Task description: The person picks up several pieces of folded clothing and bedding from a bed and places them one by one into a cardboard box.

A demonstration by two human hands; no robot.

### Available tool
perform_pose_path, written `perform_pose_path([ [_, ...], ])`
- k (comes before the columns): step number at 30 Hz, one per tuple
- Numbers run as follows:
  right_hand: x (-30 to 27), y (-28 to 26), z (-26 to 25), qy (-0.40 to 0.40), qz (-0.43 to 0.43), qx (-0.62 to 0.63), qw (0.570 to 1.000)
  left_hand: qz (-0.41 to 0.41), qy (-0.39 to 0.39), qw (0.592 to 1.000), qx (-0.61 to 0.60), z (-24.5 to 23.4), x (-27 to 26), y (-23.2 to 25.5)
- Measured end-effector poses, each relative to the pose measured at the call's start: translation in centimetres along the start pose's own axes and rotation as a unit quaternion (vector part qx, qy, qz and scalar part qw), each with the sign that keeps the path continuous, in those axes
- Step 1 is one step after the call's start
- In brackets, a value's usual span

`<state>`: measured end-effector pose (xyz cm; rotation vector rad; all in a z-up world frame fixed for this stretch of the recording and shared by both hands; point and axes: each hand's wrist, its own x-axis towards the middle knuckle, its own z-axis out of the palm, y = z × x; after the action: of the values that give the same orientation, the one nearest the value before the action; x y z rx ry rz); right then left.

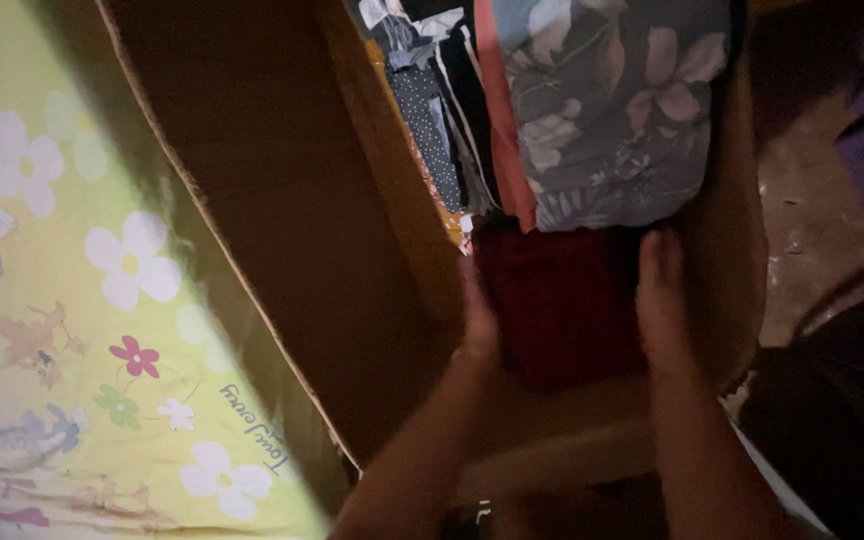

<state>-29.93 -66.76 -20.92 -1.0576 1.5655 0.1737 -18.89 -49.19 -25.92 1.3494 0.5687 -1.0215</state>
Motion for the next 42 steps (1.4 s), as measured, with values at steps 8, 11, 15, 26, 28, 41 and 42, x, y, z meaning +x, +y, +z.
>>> perform_pose_path([
  [8,2.8,3.3,1.6,-0.008,0.027,0.056,0.998,0.152,0.029,0.95,0.271,1.8,-0.3,-3.3],
  [11,1.7,3.9,1.6,-0.019,0.012,0.109,0.994,0.259,0.05,0.881,0.394,2.7,-0.9,-2.7],
  [15,1.8,3.4,1.9,-0.016,0.041,0.077,0.996,0.154,0.064,0.892,0.42,4.2,-0.1,-1.0],
  [26,-8.3,2.4,4.3,0.135,-0.256,-0.34,0.895,0.129,-0.019,0.952,0.279,-1.7,-6.0,1.2],
  [28,-9.7,2.5,5.6,0.063,-0.204,-0.496,0.842,-0.032,-0.025,0.926,0.375,-3.9,-11.1,3.6],
  [41,-26.2,0.0,10.0,-0.008,-0.345,-0.354,0.87,0.02,0.061,0.993,0.102,-15.0,-25.9,18.8],
  [42,-27.7,-0.3,10.7,-0.016,-0.343,-0.359,0.868,0.074,0.045,0.991,0.105,-16.0,-26.4,19.7],
])
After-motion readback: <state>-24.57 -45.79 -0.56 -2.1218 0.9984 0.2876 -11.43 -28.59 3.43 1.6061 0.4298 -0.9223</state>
